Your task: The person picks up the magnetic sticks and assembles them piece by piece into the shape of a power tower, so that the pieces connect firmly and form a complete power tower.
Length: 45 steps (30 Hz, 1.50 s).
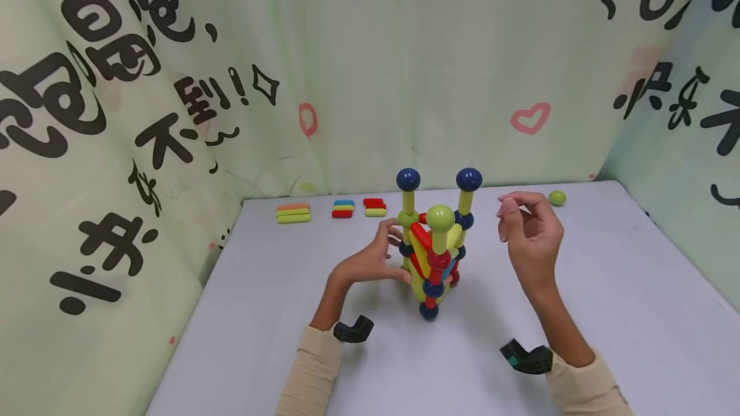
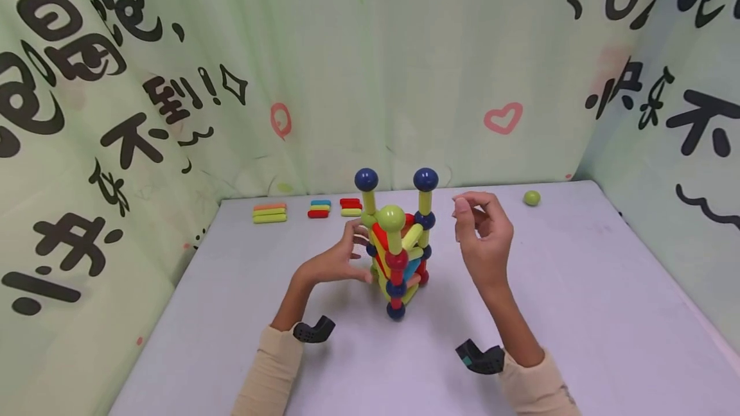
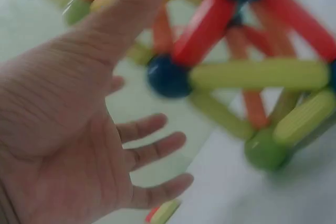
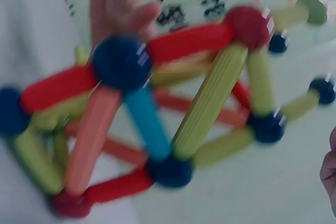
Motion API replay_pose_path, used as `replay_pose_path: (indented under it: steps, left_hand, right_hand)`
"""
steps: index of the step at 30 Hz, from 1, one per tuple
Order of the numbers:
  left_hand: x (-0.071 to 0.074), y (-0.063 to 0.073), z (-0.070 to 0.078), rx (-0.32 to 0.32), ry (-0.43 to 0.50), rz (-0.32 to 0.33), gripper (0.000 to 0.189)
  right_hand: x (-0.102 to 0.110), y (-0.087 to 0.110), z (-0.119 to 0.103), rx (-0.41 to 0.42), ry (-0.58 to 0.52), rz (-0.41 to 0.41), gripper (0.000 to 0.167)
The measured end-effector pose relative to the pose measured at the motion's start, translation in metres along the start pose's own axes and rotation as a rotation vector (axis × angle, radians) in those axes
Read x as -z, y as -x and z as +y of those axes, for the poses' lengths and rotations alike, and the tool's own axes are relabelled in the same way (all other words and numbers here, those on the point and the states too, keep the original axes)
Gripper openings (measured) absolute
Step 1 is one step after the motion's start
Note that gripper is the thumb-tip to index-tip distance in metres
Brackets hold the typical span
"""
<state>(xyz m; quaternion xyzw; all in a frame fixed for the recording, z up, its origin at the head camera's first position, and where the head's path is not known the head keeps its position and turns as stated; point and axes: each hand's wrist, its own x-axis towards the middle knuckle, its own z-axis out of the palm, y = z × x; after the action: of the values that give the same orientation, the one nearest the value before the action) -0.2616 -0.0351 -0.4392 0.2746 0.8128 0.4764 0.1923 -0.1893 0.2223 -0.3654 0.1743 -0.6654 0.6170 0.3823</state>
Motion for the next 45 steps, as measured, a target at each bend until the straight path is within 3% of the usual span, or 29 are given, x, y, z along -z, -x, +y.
replay_pose_path:
  steps: [3, 6, 10, 13, 15, 21, 23, 29, 33, 36, 38, 41, 43, 45]
  left_hand:
    - [0.023, 0.008, -0.019, 0.093, -0.074, 0.113, 0.069]
    - [0.046, 0.016, -0.047, 0.247, -0.176, 0.288, 0.045]
    - [0.072, 0.027, -0.087, 0.398, -0.26, 0.569, 0.029]
    - [0.089, 0.037, -0.111, 0.437, -0.303, 0.741, 0.032]
    - [0.097, 0.041, -0.121, 0.447, -0.344, 0.805, 0.037]
    - [0.113, 0.04, -0.129, 0.45, -0.537, 0.81, 0.042]
    - [0.115, 0.037, -0.129, 0.451, -0.554, 0.81, 0.04]
    - [0.113, 0.032, -0.128, 0.461, -0.615, 0.836, 0.026]
    - [0.107, 0.03, -0.118, 0.461, -0.681, 0.798, 0.024]
    - [0.099, 0.024, -0.101, 0.379, -0.554, 0.784, 0.026]
    - [0.093, 0.016, -0.085, 0.256, -0.36, 0.766, 0.027]
    - [0.085, 0.002, -0.051, 0.066, -0.004, 0.663, 0.029]
    - [0.079, -0.007, -0.025, -0.005, 0.199, 0.587, 0.031]
    - [0.073, -0.014, 0.0, -0.044, 0.339, 0.53, 0.033]
  right_hand:
    - [0.011, 0.007, 0.025, -0.199, 0.118, -0.028, 0.023]
    - [0.021, 0.018, 0.048, -0.4, 0.246, -0.126, 0.034]
    - [0.03, 0.031, 0.074, -0.579, 0.335, -0.387, 0.048]
    - [0.032, 0.037, 0.088, -0.656, 0.334, -0.606, 0.054]
    - [0.03, 0.041, 0.096, -0.687, 0.306, -0.708, 0.057]
    - [0.026, 0.049, 0.109, -0.636, 0.257, -0.866, 0.057]
    - [0.026, 0.049, 0.111, -0.609, 0.253, -0.901, 0.053]
    - [0.027, 0.051, 0.119, -0.607, 0.209, -1.055, 0.042]
    - [0.027, 0.054, 0.119, -0.612, 0.213, -1.079, 0.043]
    - [0.027, 0.054, 0.117, -0.616, 0.22, -1.081, 0.047]
    - [0.027, 0.055, 0.116, -0.614, 0.23, -1.083, 0.049]
    - [0.026, 0.055, 0.115, -0.599, 0.237, -1.08, 0.05]
    - [0.025, 0.056, 0.114, -0.596, 0.233, -1.071, 0.05]
    - [0.023, 0.057, 0.114, -0.598, 0.222, -1.069, 0.049]
